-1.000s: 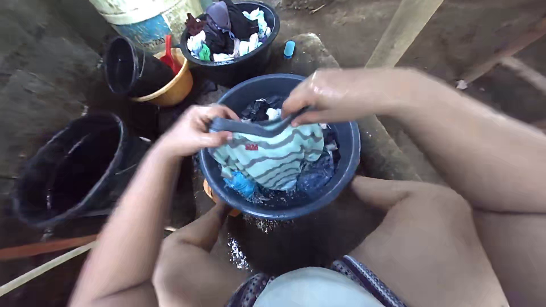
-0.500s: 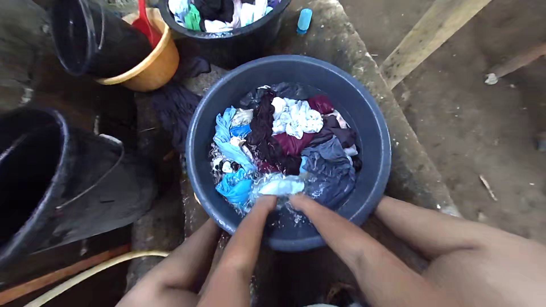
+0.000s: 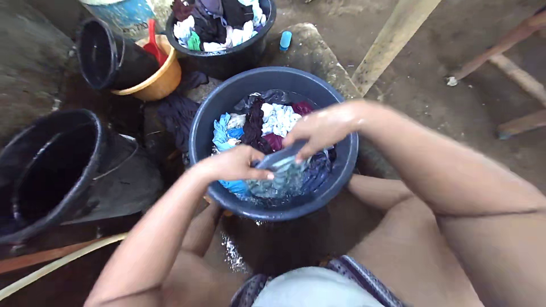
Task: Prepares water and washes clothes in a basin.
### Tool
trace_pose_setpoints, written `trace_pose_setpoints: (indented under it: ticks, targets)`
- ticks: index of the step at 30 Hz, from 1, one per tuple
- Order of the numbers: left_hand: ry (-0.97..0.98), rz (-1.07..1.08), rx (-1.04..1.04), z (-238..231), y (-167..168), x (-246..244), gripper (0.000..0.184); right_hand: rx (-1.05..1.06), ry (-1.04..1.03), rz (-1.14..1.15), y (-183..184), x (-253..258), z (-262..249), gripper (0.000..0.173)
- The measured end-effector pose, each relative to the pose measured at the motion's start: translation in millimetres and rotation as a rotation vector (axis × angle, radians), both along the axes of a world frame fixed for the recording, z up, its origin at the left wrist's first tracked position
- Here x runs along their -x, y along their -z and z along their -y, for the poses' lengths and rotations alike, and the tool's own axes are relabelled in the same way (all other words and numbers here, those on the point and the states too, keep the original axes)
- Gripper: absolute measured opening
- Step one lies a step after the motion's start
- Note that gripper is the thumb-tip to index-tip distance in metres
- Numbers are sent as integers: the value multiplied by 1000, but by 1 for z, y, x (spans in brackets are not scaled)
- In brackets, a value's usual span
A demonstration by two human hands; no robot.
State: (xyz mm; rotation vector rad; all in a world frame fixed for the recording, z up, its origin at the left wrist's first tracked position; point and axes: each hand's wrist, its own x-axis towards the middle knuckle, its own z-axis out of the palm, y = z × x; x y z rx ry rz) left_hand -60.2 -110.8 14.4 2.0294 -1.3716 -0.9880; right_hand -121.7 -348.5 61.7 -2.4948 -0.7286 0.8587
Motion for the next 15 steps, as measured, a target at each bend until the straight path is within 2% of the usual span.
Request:
trace_pose_setpoints:
  ticks: [2, 4, 6, 8, 10, 11, 13, 15]
  targets:
    - [41, 134, 228, -4, -49, 10, 27, -73, -53, 257, -57, 11, 2, 16]
    - [50, 218, 414, -8, -92, 17, 24, -214, -105, 481, -94, 13, 3, 20]
    - [1, 256, 558, -11, -118, 22, 14, -400, -127, 600, -114, 8, -3, 18]
    - [-119, 249, 610, -13, -121, 24, 12, -538, -52, 673, -116, 3, -15, 13]
    - [-375, 244, 496, -7, -99, 26, 23, -598, 49, 734, -93, -9, -28, 11]
    - [-487, 185, 424, -4, -77, 24, 25, -627, 102, 728, -68, -17, -35, 11]
    - [-687, -54, 311, -1, -19, 13, 26, -654, 255, 670, 4, -36, -52, 14]
    - [-809, -264, 161, 2, 59, -4, 38, -526, 495, 532, 98, -47, -60, 30]
